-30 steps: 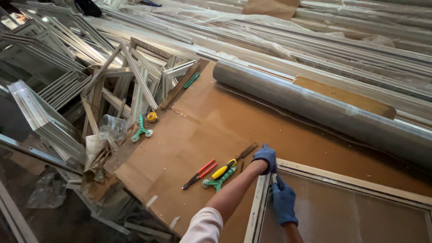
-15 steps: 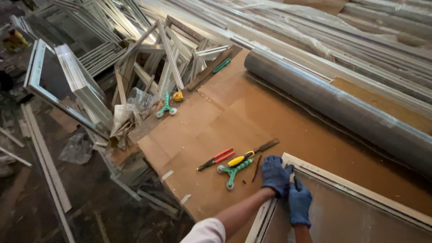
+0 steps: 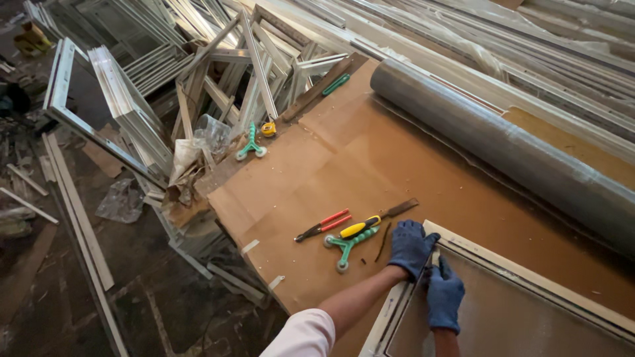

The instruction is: The person prepares a rubber spline by stretching and bending it by hand, then presses the spline into the groove of a window screen frame using a green spline roller tool. They then use a utility knife to trim excess spline along the frame edge and adjust the screen mesh in the frame.

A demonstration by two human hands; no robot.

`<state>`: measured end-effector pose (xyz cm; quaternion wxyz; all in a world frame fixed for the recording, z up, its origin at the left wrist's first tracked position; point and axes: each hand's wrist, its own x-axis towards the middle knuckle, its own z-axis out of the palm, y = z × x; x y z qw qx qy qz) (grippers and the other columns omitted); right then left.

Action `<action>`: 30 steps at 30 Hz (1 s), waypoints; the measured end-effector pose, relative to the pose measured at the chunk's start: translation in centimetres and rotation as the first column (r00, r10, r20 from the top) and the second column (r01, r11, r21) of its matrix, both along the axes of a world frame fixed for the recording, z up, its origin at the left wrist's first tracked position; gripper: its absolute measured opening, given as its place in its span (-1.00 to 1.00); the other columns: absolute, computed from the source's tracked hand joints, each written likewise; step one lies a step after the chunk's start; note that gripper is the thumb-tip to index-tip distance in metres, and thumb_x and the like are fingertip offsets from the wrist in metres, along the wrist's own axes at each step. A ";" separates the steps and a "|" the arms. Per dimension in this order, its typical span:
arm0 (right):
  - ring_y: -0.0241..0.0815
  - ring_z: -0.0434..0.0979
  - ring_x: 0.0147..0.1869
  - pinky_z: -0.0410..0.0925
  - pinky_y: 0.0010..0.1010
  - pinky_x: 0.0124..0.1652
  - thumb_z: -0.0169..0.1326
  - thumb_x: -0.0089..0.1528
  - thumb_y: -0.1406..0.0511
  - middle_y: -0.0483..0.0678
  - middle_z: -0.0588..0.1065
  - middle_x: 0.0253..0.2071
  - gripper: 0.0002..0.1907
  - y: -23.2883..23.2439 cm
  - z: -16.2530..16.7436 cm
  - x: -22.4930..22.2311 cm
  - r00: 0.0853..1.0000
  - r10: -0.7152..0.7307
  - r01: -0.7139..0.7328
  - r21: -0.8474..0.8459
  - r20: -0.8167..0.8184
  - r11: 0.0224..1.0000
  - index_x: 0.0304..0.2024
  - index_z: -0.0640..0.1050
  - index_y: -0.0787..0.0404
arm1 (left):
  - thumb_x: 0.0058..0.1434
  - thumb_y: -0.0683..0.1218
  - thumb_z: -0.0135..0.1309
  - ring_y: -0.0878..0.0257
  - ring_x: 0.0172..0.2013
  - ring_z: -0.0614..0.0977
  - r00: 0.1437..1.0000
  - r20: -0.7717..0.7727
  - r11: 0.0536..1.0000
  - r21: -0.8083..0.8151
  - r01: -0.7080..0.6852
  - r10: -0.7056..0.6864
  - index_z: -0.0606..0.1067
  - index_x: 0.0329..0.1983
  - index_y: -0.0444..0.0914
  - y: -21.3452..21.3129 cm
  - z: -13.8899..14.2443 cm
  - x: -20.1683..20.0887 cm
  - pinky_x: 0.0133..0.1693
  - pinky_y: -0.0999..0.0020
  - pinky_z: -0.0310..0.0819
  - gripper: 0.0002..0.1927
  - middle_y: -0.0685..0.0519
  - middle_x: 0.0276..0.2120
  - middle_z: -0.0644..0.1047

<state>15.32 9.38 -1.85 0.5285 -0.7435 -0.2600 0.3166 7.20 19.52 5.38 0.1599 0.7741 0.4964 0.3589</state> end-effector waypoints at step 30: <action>-0.29 0.61 -0.32 0.45 -0.41 -0.31 0.08 0.29 0.31 0.10 0.67 -0.18 -0.59 -0.2 0.8 0.0 0.985 -0.006 0.005 0.003 0.171 1.000 0.20 0.57 0.22 | 0.20 0.00 0.16 -0.13 -0.12 0.48 0.992 0.036 0.989 0.087 0.119 -0.123 0.48 -0.37 -0.25 -1.2 -0.5 -0.6 -0.14 -0.05 0.32 -0.78 -0.14 -0.23 0.48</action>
